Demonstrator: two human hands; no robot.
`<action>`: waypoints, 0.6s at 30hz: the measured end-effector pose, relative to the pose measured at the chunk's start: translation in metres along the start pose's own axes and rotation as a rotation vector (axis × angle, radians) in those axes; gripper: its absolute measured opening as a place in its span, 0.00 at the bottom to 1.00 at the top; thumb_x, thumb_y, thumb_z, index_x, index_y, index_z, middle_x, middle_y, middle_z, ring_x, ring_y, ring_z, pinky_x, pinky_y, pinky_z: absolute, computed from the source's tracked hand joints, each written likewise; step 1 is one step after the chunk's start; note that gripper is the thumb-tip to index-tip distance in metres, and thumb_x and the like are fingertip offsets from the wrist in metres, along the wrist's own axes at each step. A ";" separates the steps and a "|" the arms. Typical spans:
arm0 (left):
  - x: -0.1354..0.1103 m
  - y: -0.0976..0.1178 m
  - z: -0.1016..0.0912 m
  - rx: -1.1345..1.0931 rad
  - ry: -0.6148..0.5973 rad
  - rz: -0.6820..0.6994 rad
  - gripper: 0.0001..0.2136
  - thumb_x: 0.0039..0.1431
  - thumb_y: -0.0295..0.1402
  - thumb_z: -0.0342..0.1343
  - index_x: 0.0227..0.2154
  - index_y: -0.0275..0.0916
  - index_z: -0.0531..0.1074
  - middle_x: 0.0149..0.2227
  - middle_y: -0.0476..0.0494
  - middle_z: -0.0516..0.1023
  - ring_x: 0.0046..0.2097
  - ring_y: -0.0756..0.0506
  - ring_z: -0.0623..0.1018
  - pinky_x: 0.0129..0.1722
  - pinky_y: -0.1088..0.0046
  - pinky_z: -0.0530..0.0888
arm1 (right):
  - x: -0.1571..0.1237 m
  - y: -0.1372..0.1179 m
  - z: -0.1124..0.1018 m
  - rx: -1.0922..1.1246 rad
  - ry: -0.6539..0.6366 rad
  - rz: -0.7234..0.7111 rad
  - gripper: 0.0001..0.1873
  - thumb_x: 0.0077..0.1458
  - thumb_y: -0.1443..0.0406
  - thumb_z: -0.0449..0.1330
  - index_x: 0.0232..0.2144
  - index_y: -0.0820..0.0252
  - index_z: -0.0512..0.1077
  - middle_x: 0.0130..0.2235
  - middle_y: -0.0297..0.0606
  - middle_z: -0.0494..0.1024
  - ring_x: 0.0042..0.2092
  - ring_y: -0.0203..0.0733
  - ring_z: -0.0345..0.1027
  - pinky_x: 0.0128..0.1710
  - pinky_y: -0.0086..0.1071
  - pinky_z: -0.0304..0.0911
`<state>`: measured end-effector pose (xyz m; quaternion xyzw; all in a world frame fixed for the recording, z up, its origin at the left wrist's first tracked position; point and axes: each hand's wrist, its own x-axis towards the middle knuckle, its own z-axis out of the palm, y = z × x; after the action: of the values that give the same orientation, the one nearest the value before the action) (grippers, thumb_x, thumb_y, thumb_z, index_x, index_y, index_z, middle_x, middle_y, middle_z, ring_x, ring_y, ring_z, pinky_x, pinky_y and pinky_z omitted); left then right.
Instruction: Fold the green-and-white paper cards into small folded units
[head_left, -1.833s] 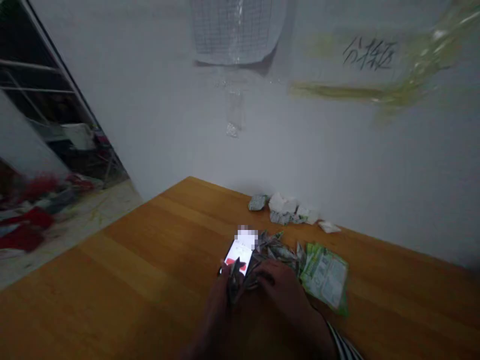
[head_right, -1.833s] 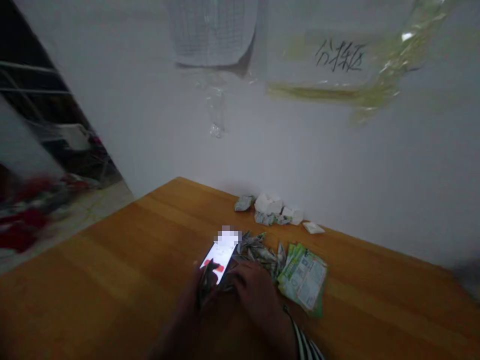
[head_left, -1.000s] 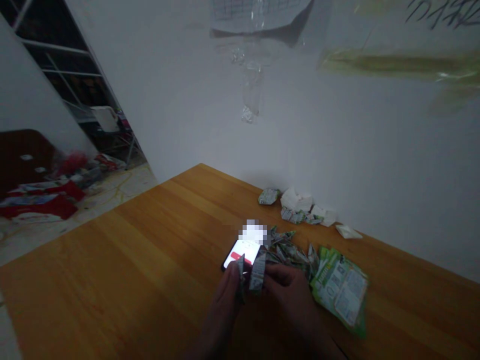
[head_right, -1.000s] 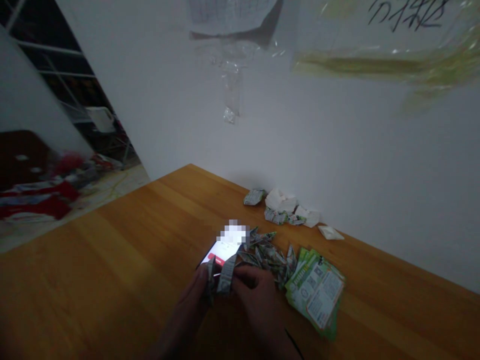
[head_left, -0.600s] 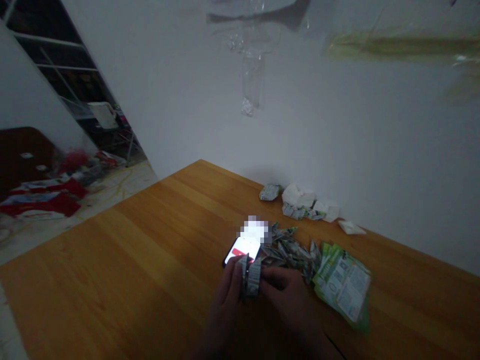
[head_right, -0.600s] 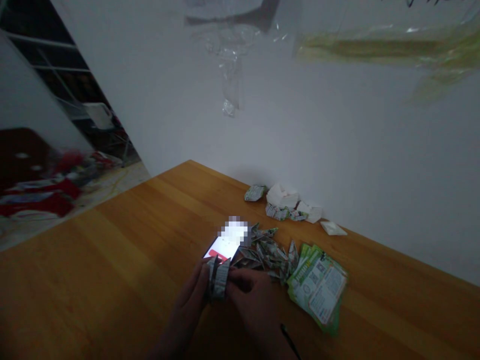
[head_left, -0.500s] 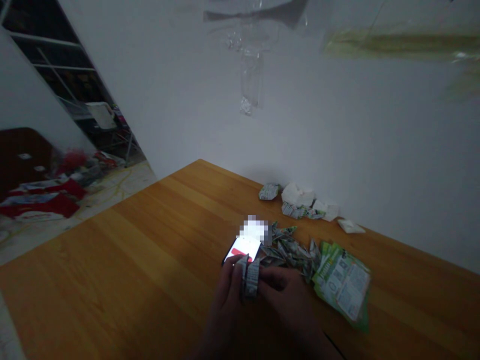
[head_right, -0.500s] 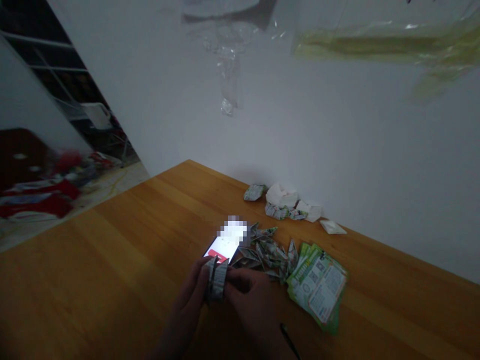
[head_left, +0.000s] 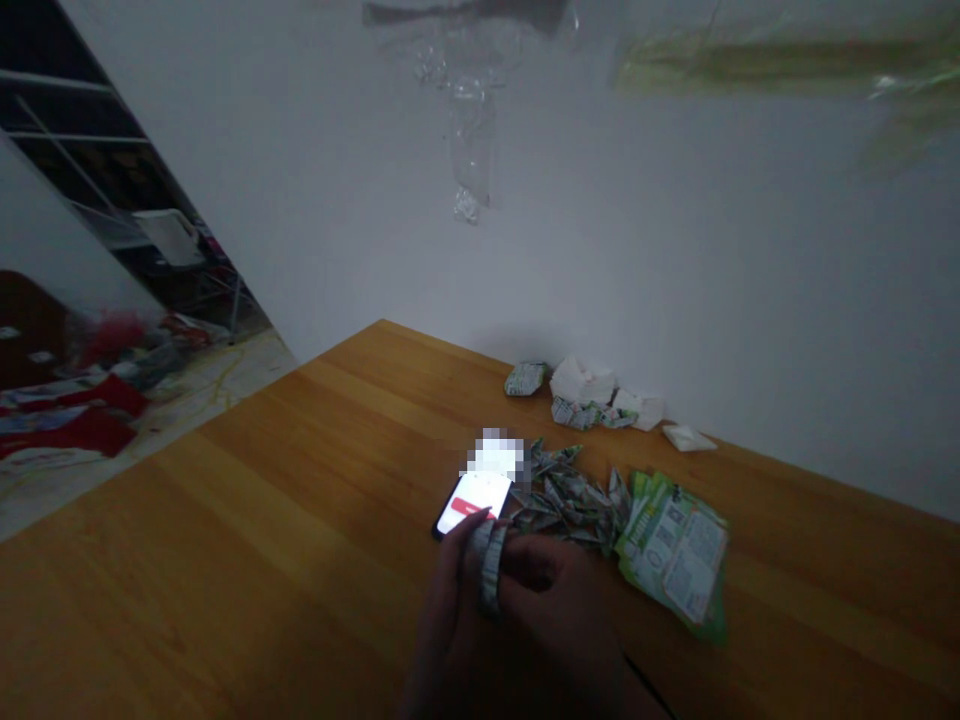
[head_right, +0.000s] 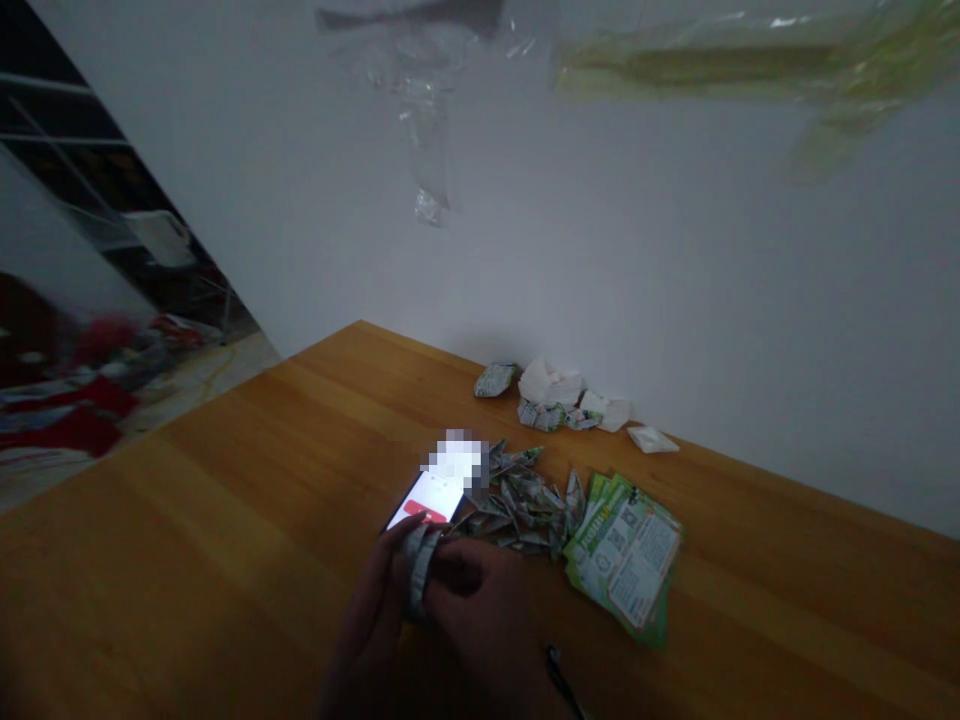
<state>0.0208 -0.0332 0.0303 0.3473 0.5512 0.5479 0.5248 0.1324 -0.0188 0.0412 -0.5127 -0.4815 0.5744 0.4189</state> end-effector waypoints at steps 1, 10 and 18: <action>-0.001 0.000 0.000 0.032 -0.003 0.024 0.22 0.56 0.50 0.52 0.47 0.41 0.71 0.47 0.41 0.77 0.50 0.37 0.74 0.48 0.66 0.70 | 0.001 0.000 -0.001 -0.004 -0.009 -0.008 0.06 0.46 0.68 0.64 0.29 0.65 0.79 0.28 0.37 0.81 0.32 0.45 0.75 0.31 0.30 0.68; -0.002 -0.017 0.004 0.039 -0.026 -0.010 0.25 0.54 0.51 0.53 0.50 0.41 0.67 0.50 0.39 0.75 0.51 0.36 0.74 0.47 0.65 0.73 | -0.001 0.028 0.010 -0.033 0.128 -0.080 0.09 0.48 0.64 0.63 0.32 0.63 0.78 0.32 0.41 0.81 0.35 0.47 0.75 0.37 0.33 0.69; -0.002 -0.034 0.007 -0.055 -0.037 -0.061 0.27 0.51 0.49 0.57 0.52 0.43 0.64 0.51 0.40 0.73 0.48 0.39 0.76 0.45 0.69 0.73 | -0.008 0.035 0.023 -0.025 0.163 -0.202 0.12 0.51 0.62 0.60 0.38 0.62 0.75 0.37 0.42 0.80 0.37 0.44 0.75 0.39 0.31 0.69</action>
<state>0.0342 -0.0386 -0.0012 0.3259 0.5366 0.5400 0.5606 0.1108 -0.0359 0.0087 -0.5117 -0.5021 0.4795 0.5061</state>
